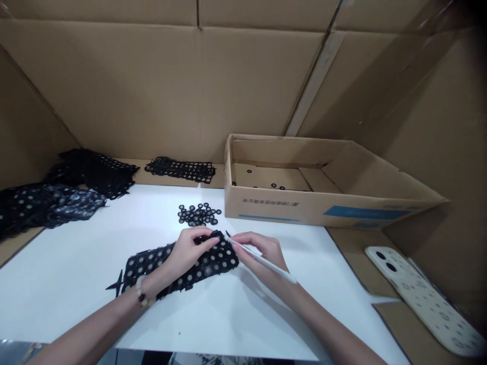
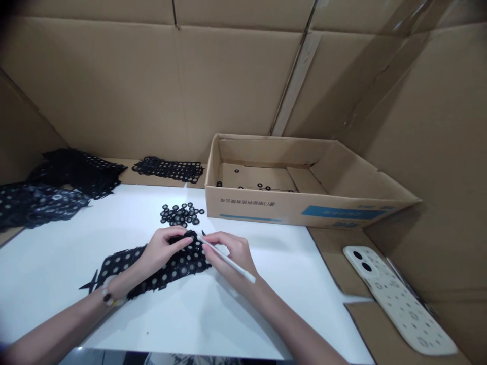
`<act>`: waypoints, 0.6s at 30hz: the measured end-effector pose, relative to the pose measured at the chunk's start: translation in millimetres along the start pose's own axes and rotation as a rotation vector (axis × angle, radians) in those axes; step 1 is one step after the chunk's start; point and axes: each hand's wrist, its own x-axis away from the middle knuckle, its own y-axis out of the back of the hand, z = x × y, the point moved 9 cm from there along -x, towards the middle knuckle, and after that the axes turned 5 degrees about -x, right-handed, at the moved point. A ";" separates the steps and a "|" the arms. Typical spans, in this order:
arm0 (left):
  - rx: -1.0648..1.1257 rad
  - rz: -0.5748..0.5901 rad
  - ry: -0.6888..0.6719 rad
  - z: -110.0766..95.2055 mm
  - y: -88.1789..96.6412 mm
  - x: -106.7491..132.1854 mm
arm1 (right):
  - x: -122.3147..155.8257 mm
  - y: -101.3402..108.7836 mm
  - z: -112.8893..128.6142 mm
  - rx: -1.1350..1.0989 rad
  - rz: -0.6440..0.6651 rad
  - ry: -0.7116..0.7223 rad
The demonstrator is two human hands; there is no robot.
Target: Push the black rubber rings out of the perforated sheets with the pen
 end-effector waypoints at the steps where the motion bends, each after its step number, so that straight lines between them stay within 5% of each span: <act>1: 0.002 -0.011 0.011 1.7 0.1 0.3 | 0.4 0.0 -0.3 0.003 0.000 0.005; 13: -0.007 -0.038 0.059 8.3 -1.2 0.2 | -1.5 -0.6 -0.7 0.059 0.032 -0.023; 18: -0.121 -0.182 0.031 14.3 3.9 5.0 | 2.0 -4.0 -8.6 0.106 -0.054 -0.012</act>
